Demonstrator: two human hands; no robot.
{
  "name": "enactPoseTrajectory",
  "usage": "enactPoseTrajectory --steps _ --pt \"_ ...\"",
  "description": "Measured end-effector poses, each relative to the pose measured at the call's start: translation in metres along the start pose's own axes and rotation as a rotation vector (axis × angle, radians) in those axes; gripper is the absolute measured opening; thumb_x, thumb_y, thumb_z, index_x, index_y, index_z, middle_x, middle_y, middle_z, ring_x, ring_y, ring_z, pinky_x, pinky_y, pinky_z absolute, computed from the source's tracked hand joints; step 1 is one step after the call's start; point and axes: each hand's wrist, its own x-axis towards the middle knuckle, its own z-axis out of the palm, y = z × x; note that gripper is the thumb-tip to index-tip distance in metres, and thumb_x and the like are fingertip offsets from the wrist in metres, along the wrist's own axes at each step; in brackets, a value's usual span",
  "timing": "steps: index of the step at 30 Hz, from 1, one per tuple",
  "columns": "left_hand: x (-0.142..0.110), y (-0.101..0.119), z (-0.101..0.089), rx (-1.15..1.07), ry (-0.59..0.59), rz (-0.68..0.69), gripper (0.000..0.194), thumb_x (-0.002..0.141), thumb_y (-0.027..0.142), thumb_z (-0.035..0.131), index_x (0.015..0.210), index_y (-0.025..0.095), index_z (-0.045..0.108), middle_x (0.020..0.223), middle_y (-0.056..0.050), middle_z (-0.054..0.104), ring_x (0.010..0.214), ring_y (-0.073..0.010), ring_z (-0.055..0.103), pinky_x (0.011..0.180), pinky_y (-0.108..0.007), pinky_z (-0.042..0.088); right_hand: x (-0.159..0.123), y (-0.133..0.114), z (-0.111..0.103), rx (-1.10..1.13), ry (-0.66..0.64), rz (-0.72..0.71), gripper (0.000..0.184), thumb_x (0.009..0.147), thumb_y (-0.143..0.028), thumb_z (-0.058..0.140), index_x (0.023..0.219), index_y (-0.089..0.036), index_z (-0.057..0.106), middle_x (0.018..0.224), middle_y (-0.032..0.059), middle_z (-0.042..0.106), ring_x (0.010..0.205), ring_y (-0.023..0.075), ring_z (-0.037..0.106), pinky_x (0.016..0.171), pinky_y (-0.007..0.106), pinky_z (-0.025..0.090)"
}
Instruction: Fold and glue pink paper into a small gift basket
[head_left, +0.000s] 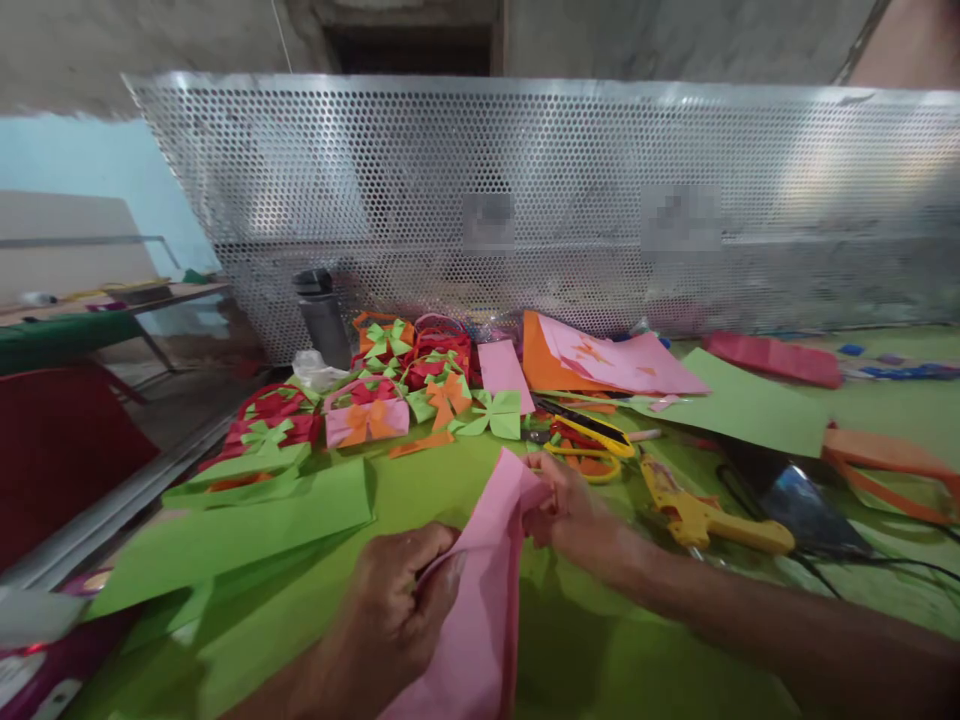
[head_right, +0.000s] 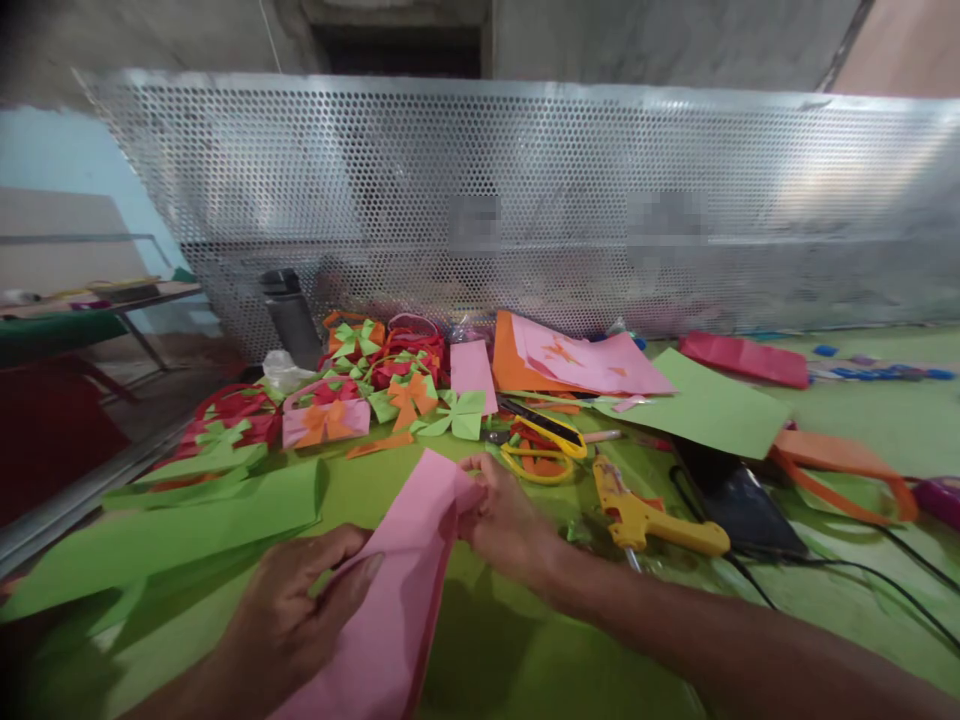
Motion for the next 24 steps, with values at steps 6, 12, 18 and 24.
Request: enactPoseTrajectory --steps 6,12,18,24 --pt "0.006 0.002 -0.002 -0.312 0.014 -0.268 0.030 0.079 0.030 0.049 0.054 0.018 0.039 0.047 0.007 0.030 0.041 -0.0074 0.032 0.042 -0.020 0.025 -0.005 -0.002 -0.002 -0.004 0.095 -0.018 0.056 0.055 -0.009 0.057 0.108 -0.021 0.040 0.087 0.0001 0.057 0.068 0.0126 0.054 0.052 0.022 0.041" --pt "0.020 -0.013 -0.003 -0.867 -0.114 -0.668 0.030 0.074 0.044 0.057 0.077 0.014 0.055 0.057 0.002 0.052 0.043 -0.0088 0.042 0.043 -0.021 0.031 -0.004 -0.007 -0.011 0.089 0.128 -0.101 0.065 0.056 -0.012 0.057 0.116 -0.022 0.034 0.087 0.0008 0.060 0.074 0.0152 0.057 0.060 0.027 0.044" --pt "0.024 -0.030 0.003 -0.669 -0.152 -0.614 0.029 0.074 0.043 0.055 0.070 0.014 0.052 0.052 0.005 0.046 0.042 -0.0081 0.038 0.042 -0.019 0.026 -0.007 -0.007 -0.007 0.195 0.090 -0.082 0.064 0.057 -0.011 0.059 0.115 -0.019 0.033 0.074 -0.0012 0.062 0.067 0.0150 0.058 0.056 0.025 0.040" --pt "0.022 -0.020 0.000 0.024 0.215 -0.380 0.046 0.072 0.037 0.056 0.112 0.016 0.044 0.090 -0.005 0.057 0.076 -0.0206 0.054 0.063 -0.031 0.042 -0.011 -0.010 0.004 0.166 0.062 -0.091 0.063 0.056 -0.010 0.060 0.115 -0.018 0.038 0.071 -0.0025 0.062 0.062 0.0129 0.055 0.052 0.024 0.038"
